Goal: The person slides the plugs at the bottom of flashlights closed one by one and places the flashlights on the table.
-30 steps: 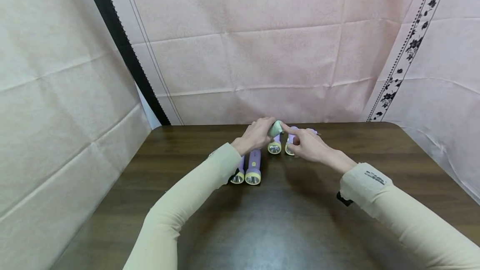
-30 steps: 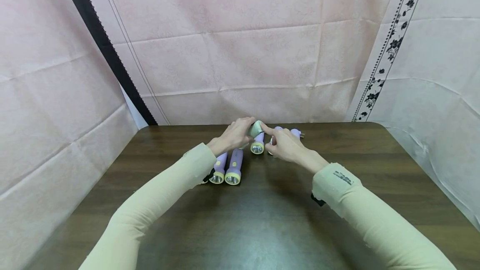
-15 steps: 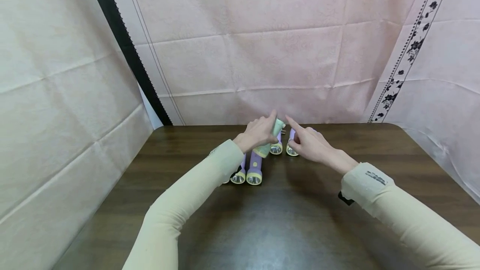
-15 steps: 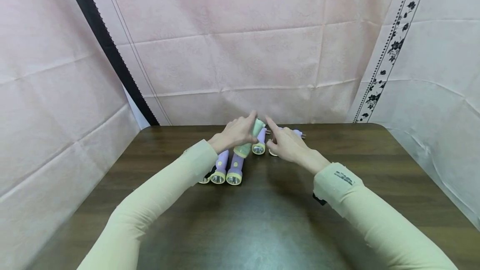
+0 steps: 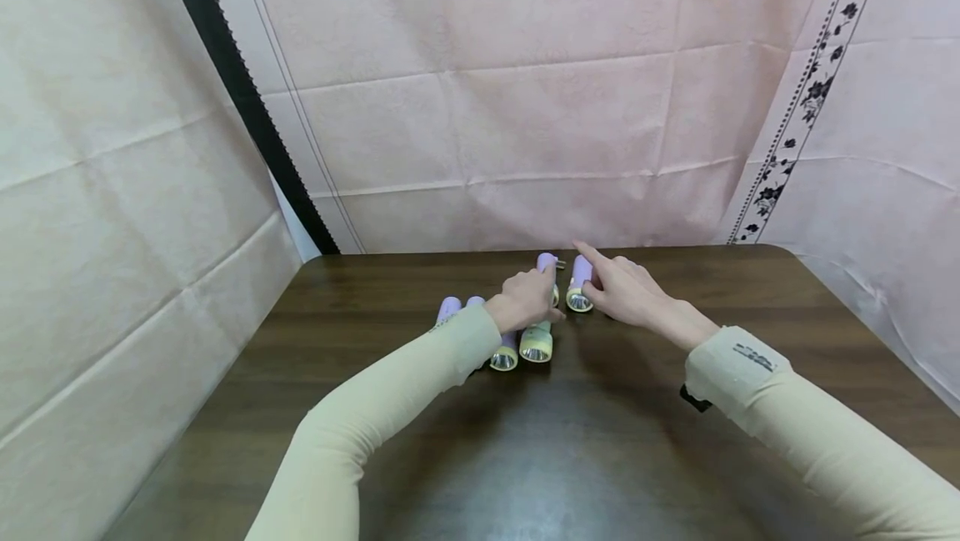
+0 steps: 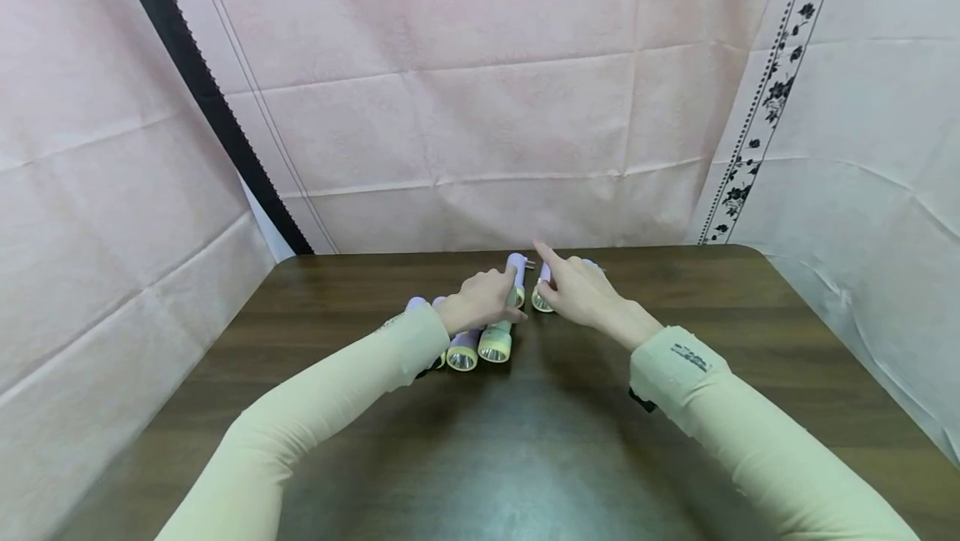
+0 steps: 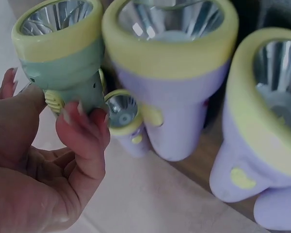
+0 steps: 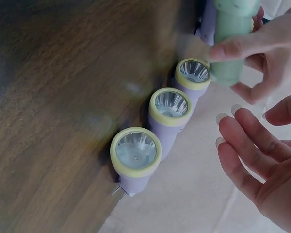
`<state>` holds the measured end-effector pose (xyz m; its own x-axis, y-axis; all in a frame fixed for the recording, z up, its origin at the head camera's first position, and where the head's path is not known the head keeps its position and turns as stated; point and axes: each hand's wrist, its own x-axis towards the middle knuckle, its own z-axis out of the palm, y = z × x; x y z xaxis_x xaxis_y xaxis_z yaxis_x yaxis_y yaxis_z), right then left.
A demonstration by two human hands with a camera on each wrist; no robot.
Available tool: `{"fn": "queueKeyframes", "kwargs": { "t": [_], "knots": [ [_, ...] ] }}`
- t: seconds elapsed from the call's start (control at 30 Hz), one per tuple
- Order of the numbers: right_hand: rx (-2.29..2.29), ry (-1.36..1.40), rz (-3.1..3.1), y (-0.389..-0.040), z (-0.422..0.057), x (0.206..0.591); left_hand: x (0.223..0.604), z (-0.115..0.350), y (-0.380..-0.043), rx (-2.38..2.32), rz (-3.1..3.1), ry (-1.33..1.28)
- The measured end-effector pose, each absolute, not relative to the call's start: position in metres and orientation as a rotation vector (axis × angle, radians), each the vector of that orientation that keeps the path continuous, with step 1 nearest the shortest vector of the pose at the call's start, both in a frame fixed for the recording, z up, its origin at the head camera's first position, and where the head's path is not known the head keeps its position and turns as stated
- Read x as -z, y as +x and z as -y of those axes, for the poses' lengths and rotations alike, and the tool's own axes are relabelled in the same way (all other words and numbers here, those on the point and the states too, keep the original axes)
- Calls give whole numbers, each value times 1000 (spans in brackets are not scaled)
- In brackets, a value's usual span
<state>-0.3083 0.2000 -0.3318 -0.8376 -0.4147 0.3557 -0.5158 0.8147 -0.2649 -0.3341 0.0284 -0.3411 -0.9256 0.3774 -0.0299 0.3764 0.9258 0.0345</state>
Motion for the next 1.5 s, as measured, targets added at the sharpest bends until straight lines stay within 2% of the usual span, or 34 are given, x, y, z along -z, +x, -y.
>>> {"fn": "queueKeyframes", "kwargs": {
  "t": [0.33, 1.07, 1.27, 1.5],
  "knots": [
    [-496, 715, 2723, -311, -201, 332, 355, -28, -335, -19, -3029, 577],
    [-473, 694, 2723, -313, -211, 334, 357, -32, -340, 51, -3011, 565],
    [-468, 682, 2742, -313, -216, 332, 336, -38, -355, 36, -3063, 492],
    [-482, 677, 2731, -312, -218, 337, 321, -43, -386, -122, -3050, 547]
  ]
}}
